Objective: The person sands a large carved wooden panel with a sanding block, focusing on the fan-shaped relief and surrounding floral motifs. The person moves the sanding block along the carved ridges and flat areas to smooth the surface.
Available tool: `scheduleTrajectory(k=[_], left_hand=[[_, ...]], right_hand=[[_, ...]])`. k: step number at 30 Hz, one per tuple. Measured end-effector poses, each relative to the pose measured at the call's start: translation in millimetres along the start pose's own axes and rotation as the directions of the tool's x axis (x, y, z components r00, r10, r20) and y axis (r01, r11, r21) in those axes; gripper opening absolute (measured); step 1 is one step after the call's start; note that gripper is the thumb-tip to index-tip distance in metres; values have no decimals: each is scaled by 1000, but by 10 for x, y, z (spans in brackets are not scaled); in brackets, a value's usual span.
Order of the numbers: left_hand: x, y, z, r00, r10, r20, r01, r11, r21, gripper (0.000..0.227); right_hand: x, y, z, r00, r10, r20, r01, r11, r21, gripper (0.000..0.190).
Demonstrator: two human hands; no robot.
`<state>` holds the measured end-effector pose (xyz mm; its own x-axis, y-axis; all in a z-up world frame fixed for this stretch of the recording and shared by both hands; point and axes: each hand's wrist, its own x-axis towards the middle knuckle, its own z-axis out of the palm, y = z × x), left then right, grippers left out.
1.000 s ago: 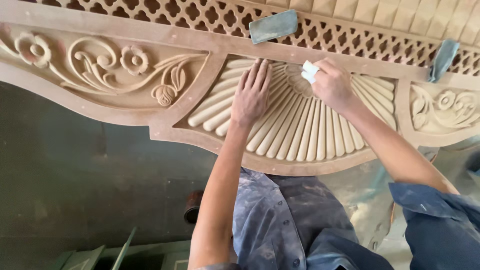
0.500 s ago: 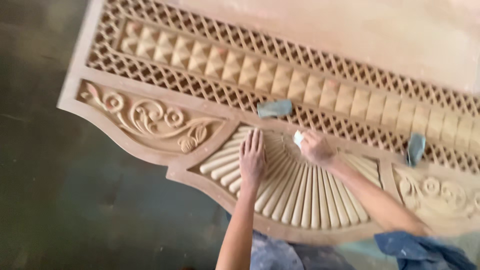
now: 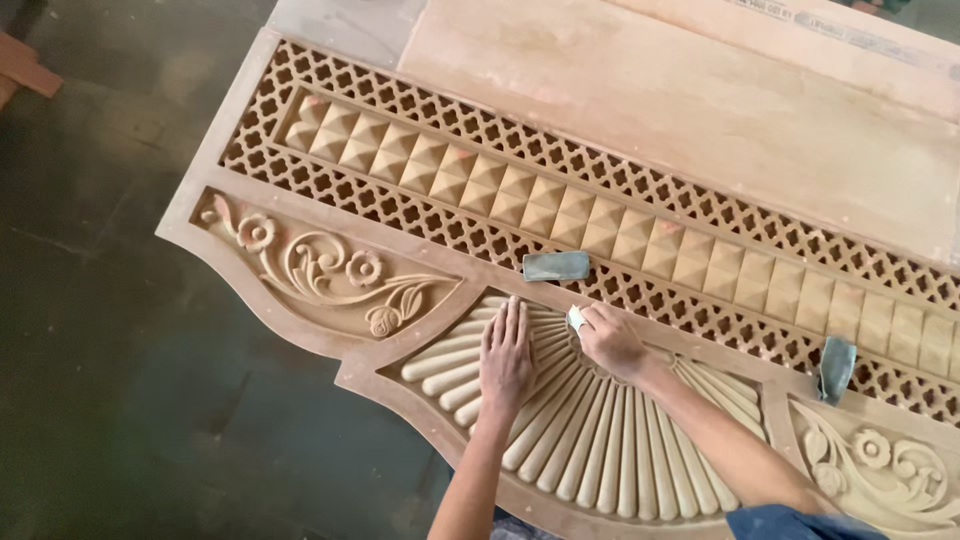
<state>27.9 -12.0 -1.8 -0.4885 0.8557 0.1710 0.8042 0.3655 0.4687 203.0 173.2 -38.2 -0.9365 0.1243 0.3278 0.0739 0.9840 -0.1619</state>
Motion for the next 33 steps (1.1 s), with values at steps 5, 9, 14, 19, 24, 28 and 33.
scheduleTrajectory(k=[5, 9, 14, 19, 24, 28, 33], left_hand=[[-23, 4, -36, 999, 3, 33, -6, 998, 65, 56], [56, -24, -59, 1000, -30, 7, 29, 999, 27, 59], [-111, -63, 10, 940, -267, -210, 286, 956, 64, 56], [47, -88, 53, 911, -331, -246, 360, 930, 81, 59], [27, -56, 32, 908, -352, -227, 378, 922, 81, 61], [1, -33, 46, 907, -351, -231, 374, 925, 62, 60], [17, -115, 35, 901, -334, -278, 366, 928, 67, 58]], right_hand=[[-39, -95, -160, 997, 50, 56, -49, 998, -33, 6], [470, -250, -119, 995, 35, -98, -37, 999, -16, 7], [739, -436, 125, 1000, 12, 25, -13, 1000, 26, 9], [653, -301, 63, 997, 31, -78, -32, 999, -12, 6], [1067, -432, 362, 999, -19, -46, 22, 998, 62, 4], [1180, -539, 291, 997, -7, -81, 10, 999, 33, 4], [1287, -649, 81, 992, 69, -102, -66, 997, 35, 8]])
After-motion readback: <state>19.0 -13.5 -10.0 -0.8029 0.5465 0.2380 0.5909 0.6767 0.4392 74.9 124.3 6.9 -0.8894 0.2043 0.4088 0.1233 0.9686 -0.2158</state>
